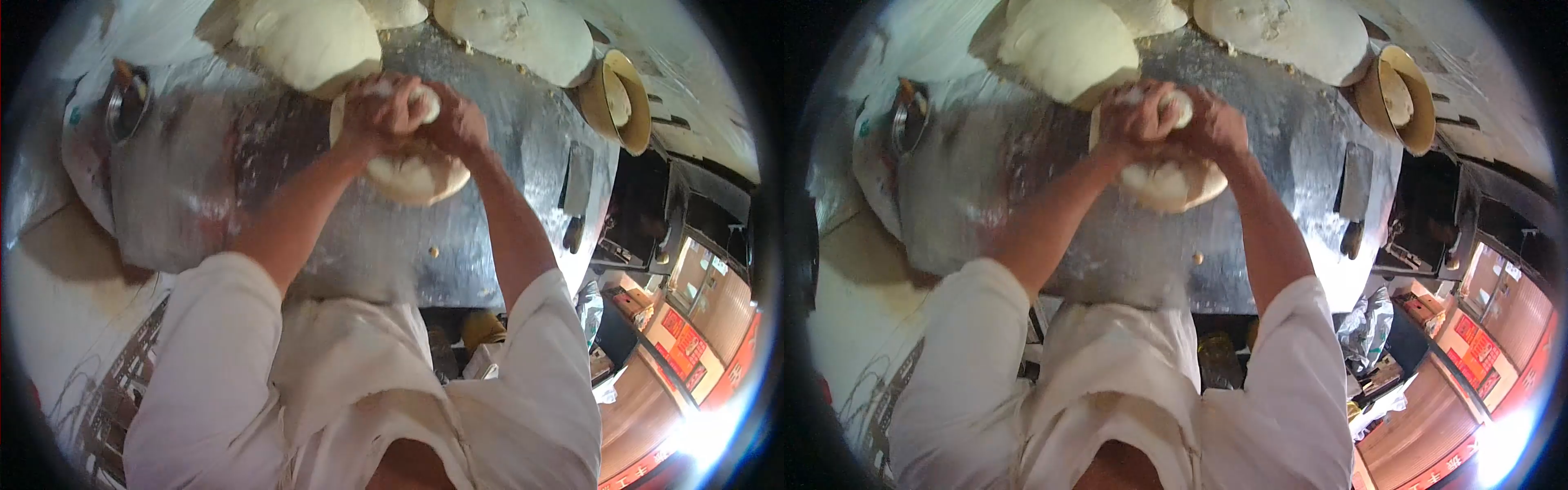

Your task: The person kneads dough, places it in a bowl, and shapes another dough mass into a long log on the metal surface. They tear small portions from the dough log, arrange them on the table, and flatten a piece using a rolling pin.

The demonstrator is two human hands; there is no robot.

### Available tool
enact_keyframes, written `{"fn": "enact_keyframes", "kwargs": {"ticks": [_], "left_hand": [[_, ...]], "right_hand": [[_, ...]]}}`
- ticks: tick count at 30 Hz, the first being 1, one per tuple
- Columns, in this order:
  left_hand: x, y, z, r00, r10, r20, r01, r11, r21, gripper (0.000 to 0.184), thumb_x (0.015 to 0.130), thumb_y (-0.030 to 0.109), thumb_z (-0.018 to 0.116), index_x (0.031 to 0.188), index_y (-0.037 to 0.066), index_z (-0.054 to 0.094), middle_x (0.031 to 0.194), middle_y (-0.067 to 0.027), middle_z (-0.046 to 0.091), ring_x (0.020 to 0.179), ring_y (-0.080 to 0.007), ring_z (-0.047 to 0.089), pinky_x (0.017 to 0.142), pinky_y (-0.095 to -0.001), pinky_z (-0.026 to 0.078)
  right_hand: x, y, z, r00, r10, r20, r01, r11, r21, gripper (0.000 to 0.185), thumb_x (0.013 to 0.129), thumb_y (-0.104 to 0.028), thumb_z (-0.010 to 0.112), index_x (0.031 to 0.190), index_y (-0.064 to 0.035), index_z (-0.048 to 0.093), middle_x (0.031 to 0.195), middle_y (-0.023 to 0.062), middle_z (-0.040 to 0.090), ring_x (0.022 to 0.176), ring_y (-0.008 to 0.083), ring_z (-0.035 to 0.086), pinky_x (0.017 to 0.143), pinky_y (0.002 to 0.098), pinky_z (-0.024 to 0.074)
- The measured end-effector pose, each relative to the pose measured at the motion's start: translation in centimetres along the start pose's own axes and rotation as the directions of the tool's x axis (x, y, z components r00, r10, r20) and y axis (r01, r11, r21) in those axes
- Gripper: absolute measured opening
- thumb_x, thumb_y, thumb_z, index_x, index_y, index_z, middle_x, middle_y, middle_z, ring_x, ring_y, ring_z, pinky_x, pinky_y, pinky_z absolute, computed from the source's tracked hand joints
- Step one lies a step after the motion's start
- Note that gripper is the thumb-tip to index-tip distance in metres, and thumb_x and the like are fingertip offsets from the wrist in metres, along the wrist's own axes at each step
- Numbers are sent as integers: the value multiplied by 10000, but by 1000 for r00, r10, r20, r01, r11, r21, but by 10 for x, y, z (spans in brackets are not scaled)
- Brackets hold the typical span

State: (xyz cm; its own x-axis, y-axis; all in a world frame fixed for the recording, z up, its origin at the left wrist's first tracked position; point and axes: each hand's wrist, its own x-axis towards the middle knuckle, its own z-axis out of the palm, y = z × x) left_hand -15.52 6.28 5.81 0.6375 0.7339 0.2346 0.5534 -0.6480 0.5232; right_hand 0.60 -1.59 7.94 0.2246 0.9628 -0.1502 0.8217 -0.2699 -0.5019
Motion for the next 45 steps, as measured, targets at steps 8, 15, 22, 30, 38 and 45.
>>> {"fn": "enact_keyframes", "kwargs": {"ticks": [8, 15, 22, 30, 38, 45], "left_hand": [[-95, 24, -72, 921, 339, 190, -338, 940, -37, 546, 948, 509, 635, 1310, 102, 629, 1259, -147, 654, 1211, -350, 605, 1021, -541, 420], [-141, 26, -53, 961, 275, 35, -276, 960, 47, 507, 944, 509, 591, 1308, 160, 642, 1322, -63, 618, 1191, -265, 582, 1020, -483, 372], [-14, -1, -13, 978, 207, 22, -206, 978, -44, 416, 919, 361, 633, 1228, 86, 667, 1188, -108, 703, 1089, -326, 656, 963, -505, 432], [17, -7, 26, 994, 87, -71, -92, 994, -57, 356, 991, 419, 590, 1182, 131, 674, 1100, -130, 731, 1000, -365, 694, 933, -559, 466], [-101, 31, -61, 951, 245, 187, -263, 961, 80, 590, 963, 648, 548, 1290, 175, 677, 1323, -107, 662, 1305, -294, 575, 1126, -520, 360], [-172, 16, -53, 952, 290, 100, -299, 950, 87, 729, 978, 698, 447, 1470, 168, 538, 1505, -105, 521, 1423, -343, 451, 1173, -551, 270]], "right_hand": [[-206, -69, 40, 867, -272, -417, 204, 958, -201, 913, 692, -473, 864, 1447, -94, 517, 1445, 171, 528, 1330, 396, 501, 1111, 588, 360], [-169, -69, 33, 956, -152, -251, 100, 973, -208, 739, 760, -488, 809, 1365, -120, 597, 1370, 121, 604, 1270, 327, 576, 1068, 560, 391], [-45, 5, 19, 930, -190, -315, 172, 981, -84, 839, 726, -678, 771, 1320, -102, 634, 1237, 138, 667, 1044, 342, 655, 938, 520, 478], [-15, 19, 8, 962, -94, -258, 63, 990, -125, 847, 778, -748, 725, 1328, -114, 610, 1199, 155, 683, 1128, 390, 657, 951, 534, 502], [-174, -54, -22, 956, -202, -215, 188, 978, -85, 1052, 587, -616, 922, 1446, -143, 540, 1446, 142, 536, 1335, 369, 490, 1084, 548, 399], [-203, -45, 49, 978, -125, -166, 115, 991, -67, 1179, 508, -600, 956, 1512, -201, 485, 1592, 145, 405, 1468, 403, 375, 1197, 574, 311]]}}
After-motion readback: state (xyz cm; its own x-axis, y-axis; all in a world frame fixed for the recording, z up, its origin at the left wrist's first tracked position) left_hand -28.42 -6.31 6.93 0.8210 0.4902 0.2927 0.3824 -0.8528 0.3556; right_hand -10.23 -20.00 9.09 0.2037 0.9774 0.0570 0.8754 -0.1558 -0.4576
